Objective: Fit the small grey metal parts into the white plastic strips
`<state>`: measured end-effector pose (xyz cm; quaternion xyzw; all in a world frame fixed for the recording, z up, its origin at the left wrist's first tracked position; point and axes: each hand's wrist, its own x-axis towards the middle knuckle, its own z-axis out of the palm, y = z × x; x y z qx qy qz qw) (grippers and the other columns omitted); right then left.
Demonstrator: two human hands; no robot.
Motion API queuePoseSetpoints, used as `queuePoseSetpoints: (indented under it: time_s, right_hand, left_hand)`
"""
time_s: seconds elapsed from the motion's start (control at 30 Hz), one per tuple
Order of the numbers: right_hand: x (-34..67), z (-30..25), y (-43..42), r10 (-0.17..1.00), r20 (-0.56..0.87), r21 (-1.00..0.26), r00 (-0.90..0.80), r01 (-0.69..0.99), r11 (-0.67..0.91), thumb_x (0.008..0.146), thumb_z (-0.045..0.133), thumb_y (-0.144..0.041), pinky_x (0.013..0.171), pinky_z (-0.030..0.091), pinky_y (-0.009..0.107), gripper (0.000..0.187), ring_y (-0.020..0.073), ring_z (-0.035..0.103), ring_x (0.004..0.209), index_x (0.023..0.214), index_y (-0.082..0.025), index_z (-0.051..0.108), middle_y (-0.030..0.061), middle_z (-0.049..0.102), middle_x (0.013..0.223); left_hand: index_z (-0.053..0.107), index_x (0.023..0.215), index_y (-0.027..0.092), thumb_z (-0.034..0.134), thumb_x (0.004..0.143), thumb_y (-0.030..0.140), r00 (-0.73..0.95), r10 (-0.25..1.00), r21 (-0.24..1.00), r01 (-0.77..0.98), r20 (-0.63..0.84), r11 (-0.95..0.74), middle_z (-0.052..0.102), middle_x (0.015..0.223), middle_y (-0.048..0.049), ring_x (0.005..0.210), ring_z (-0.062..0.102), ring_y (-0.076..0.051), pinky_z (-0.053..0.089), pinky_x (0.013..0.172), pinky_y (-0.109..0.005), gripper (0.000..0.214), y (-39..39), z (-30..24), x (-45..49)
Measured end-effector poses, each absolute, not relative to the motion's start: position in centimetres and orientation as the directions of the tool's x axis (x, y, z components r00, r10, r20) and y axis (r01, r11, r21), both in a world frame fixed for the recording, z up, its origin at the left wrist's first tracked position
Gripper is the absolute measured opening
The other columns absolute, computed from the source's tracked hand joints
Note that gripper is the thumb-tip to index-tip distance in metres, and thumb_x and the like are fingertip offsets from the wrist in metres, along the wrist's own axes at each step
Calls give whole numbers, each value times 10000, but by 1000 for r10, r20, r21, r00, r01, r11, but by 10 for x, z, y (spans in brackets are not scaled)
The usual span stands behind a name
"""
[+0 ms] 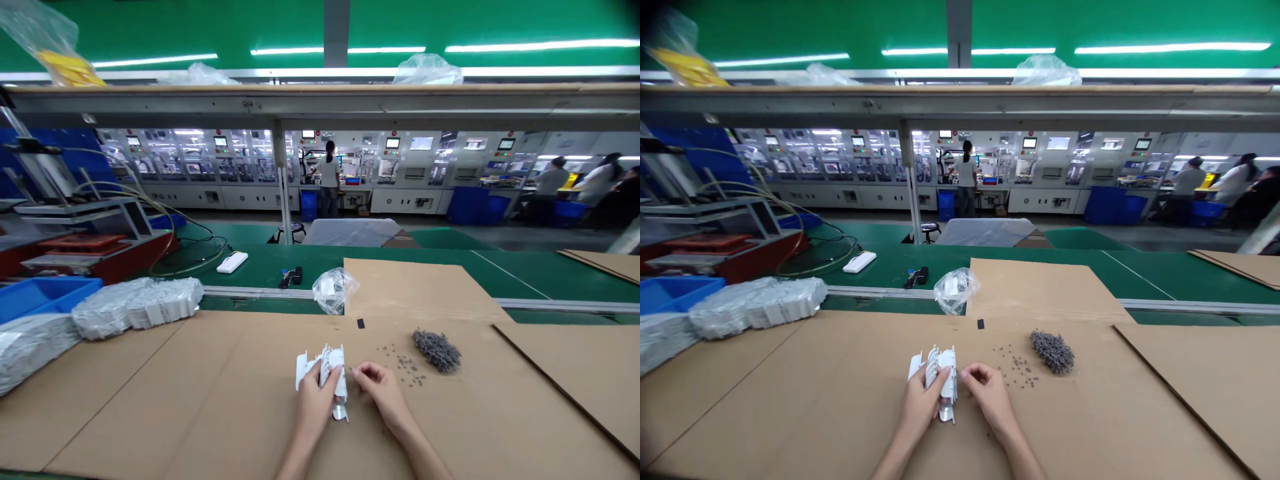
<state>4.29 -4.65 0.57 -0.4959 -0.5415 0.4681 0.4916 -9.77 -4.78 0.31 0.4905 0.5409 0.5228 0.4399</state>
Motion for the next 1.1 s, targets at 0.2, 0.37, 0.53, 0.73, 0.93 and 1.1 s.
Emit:
queuePoseSetpoints:
  time_s: [0.2,0.37,0.53,0.73,0.93,1.1]
  right_hand:
    - [45,5,-45,911,412,-659,-3,690,300,727,519,-316,740,335,361,136,230,484,824,795,-234,603,50,596,795]
    - [39,1,-39,911,409,-520,-60,804,287,754,487,-287,727,313,371,126,231,469,826,732,-248,605,49,592,783]
    - [40,4,-43,936,353,-771,8,569,286,777,449,-319,683,367,321,181,200,508,736,732,-204,582,43,600,725]
    - [27,8,-54,976,218,-975,-17,33,218,737,511,-367,601,426,254,209,169,550,665,809,-171,521,35,596,697]
    - [29,17,-58,948,313,-931,-61,177,319,760,489,-323,636,422,256,178,168,539,696,814,-177,574,48,588,753]
    - [33,18,-58,935,353,-899,-26,269,346,766,474,-316,633,418,252,170,167,533,693,747,-182,577,43,579,723]
  left_hand:
    - [472,625,170,619,589,419,-295,954,998,55,44,-29,441,441,74,393,445,-73,348,400,-161,291,-39,2,-109]
    - [424,701,181,512,672,470,-138,987,962,-271,-77,37,396,412,98,262,306,-35,229,290,-147,304,-34,-1,-108]
    - [464,792,161,560,639,451,-51,991,962,-249,-125,108,404,358,100,241,296,-34,218,264,-139,341,-37,4,-103]
    - [482,753,151,555,652,446,114,986,978,-154,-123,139,384,316,98,218,258,-28,205,239,-138,321,-44,7,-94]
    - [445,709,161,547,665,437,101,985,979,-137,-139,152,354,317,103,232,254,-27,212,236,-130,298,-45,7,-93]
    - [469,821,154,521,702,405,155,982,964,-225,-111,145,390,379,91,264,303,-28,243,258,-125,283,-48,10,-93]
